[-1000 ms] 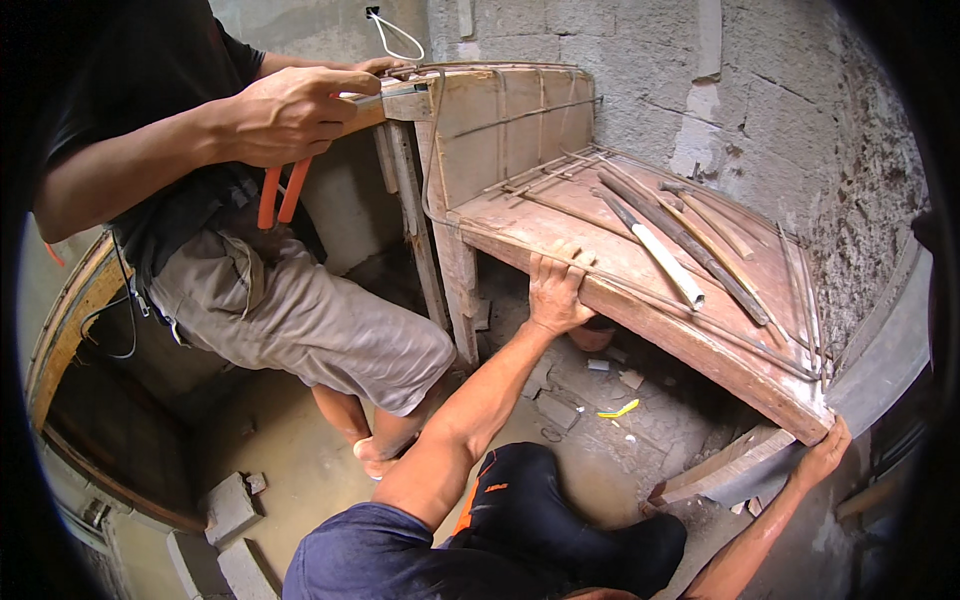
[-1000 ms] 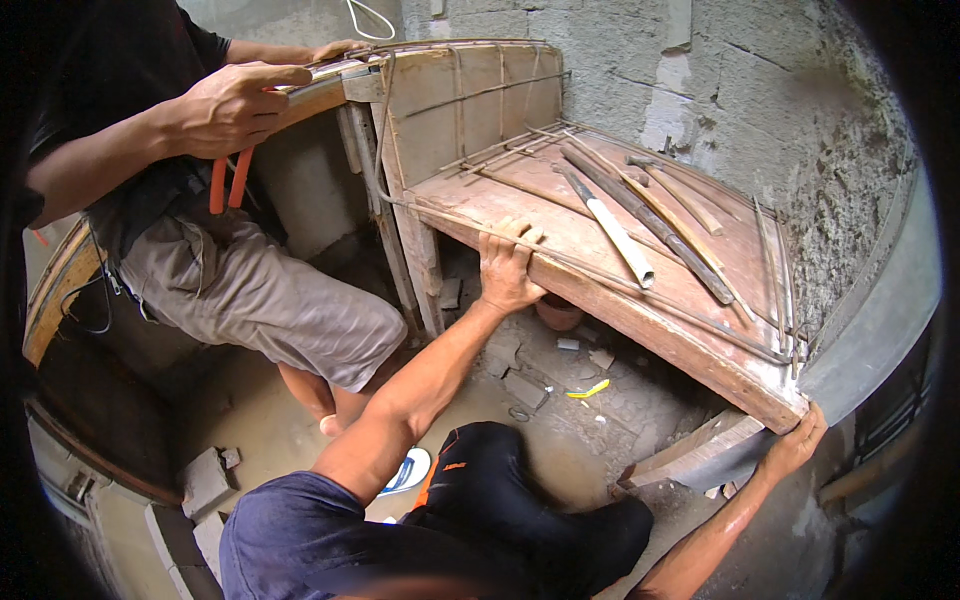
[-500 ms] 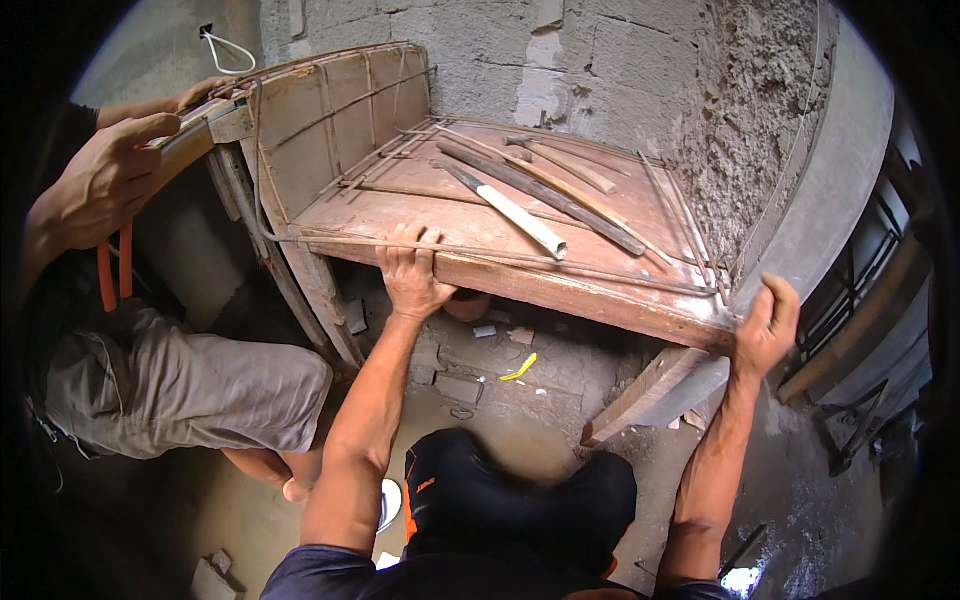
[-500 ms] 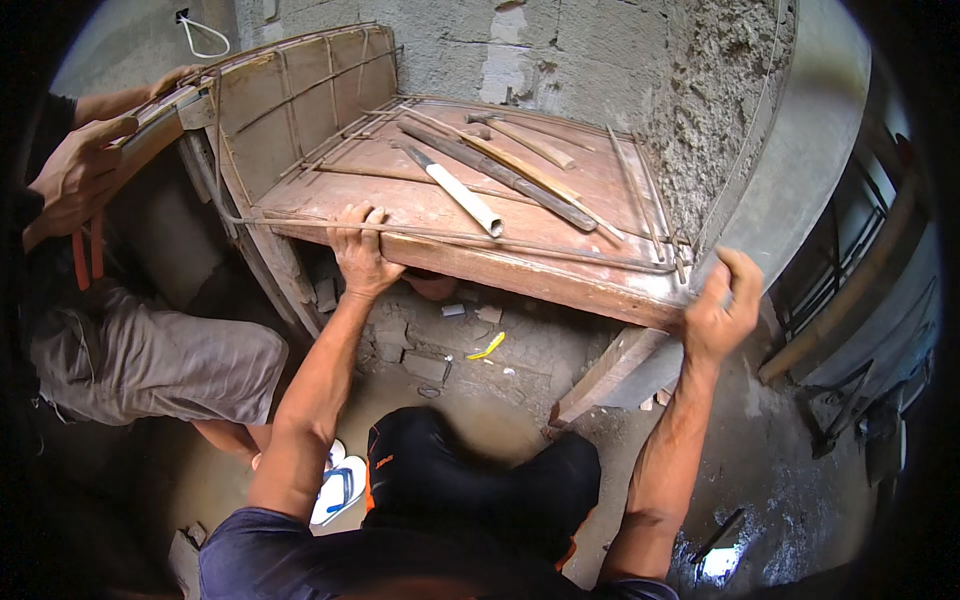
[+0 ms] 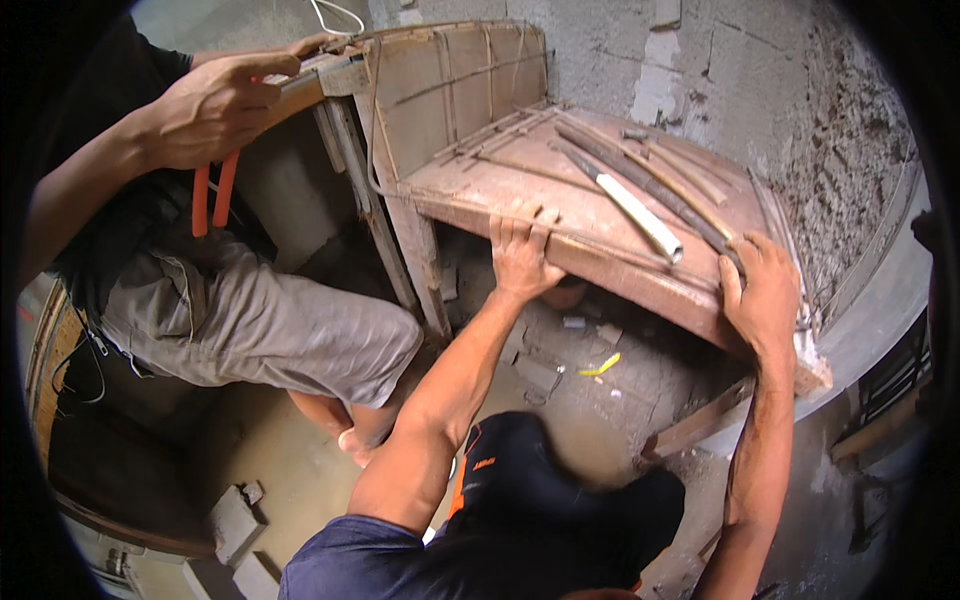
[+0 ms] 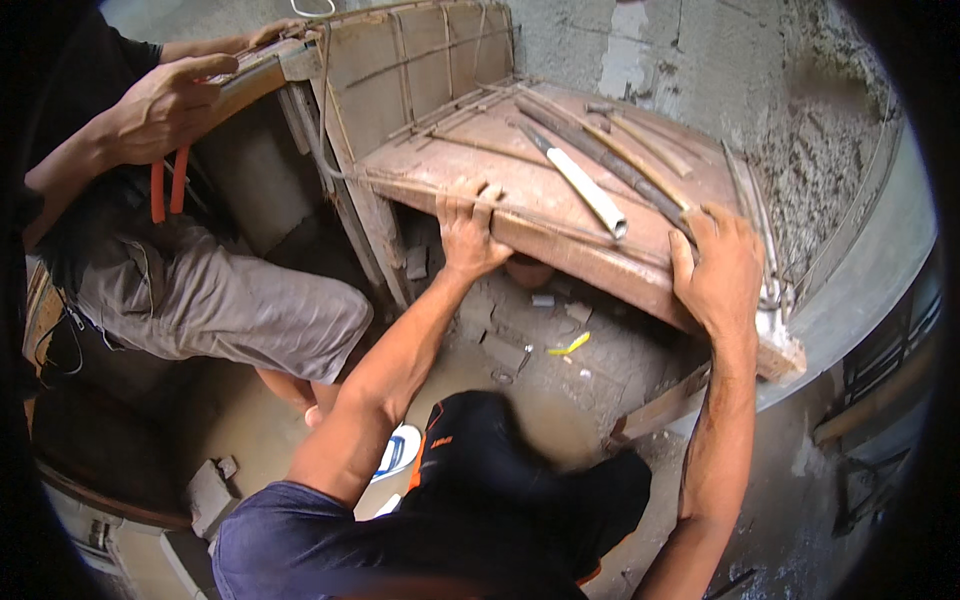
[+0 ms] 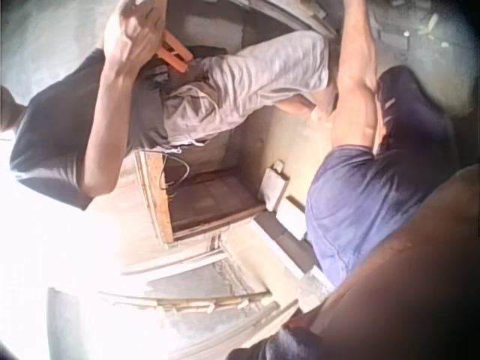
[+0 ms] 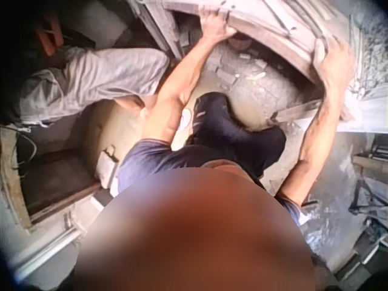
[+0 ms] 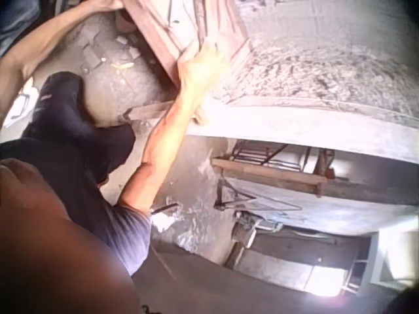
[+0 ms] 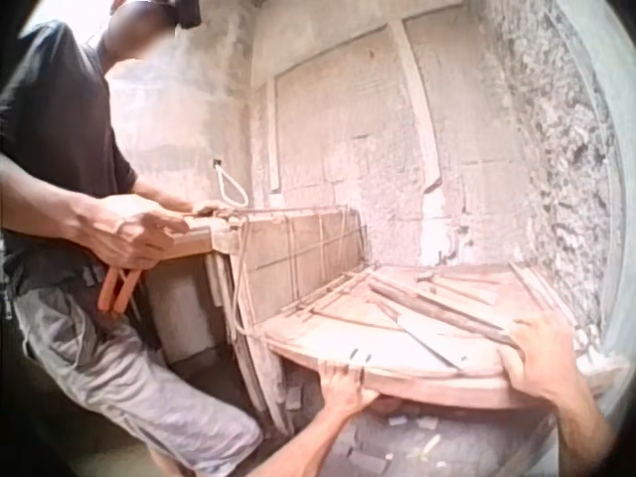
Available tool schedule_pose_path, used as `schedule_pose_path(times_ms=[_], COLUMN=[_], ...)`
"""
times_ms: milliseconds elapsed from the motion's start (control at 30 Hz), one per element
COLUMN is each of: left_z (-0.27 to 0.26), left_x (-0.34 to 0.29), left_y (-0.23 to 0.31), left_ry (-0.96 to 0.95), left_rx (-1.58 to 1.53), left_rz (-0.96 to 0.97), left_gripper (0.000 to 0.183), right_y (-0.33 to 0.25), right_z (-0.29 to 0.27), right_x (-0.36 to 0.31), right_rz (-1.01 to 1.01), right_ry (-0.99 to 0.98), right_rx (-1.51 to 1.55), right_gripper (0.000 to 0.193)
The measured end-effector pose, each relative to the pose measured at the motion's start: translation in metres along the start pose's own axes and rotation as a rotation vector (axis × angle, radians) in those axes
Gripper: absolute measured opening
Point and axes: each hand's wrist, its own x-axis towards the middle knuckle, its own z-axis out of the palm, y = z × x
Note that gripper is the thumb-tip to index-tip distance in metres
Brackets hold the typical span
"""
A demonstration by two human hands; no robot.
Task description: The person kneels and aligns a wooden formwork panel against a curved wall, then uses a hammer and pliers to secure it. A second person assists by holding and adjusting the adjacent panel.
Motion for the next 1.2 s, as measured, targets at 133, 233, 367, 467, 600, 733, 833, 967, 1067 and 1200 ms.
schedule_pose_path(times_ms=[133, 233, 367, 467, 600, 733, 833, 967, 1067, 1200], left_z=[0.0, -0.001, -0.001, -0.001, -0.004, -0.003, -0.002, -0.004, -0.005, -0.007], left_x=[0.003, 0.001, 0.0, 0.002, 0.004, 0.003, 0.002, 0.002, 0.004, 0.006], left_y=[0.0, 0.001, 0.003, 0.004, 0.003, 0.003, 0.003, 0.005, 0.006, 0.007], left_ry=[0.032, 0.04, 0.013, 0.044, 0.012, 0.012, 0.018, -0.013, -0.008, 0.004], left_rx=[-0.051, 0.01, -0.019, -0.045, 0.003, -0.003, -0.002, -0.004, 0.004, 0.002], left_rz=[0.006, 0.019, -0.03, -0.019, 0.002, 0.001, 0.007, -0.006, 0.005, 0.01], left_gripper=[0.083, 0.082, 0.082, 0.081, 0.08, 0.079, 0.079, 0.083, 0.084, 0.087], right_y=[0.016, 0.015, 0.013, 0.014, 0.014, 0.012, 0.012, 0.01, 0.012, 0.013], right_z=[0.011, 0.016, 0.019, 0.019, 0.018, 0.018, 0.017, 0.018, 0.017, 0.018], right_x=[-0.002, -0.009, -0.013, -0.012, -0.013, -0.013, -0.012, -0.013, -0.013, -0.014], right_rz=[0.135, 0.162, 0.206, 0.201, 0.201, 0.21, 0.229, 0.244, 0.258, 0.249], right_ry=[-0.128, -0.072, -0.034, -0.026, -0.025, -0.002, -0.027, -0.023, -0.033, -0.039], right_rx=[0.01, 0.089, 0.085, 0.083, 0.057, 0.091, 0.06, 0.059, 0.05, 0.039], right_gripper=[0.029, 0.027, 0.026, 0.026, 0.027, 0.028, 0.027, 0.027, 0.027, 0.027])
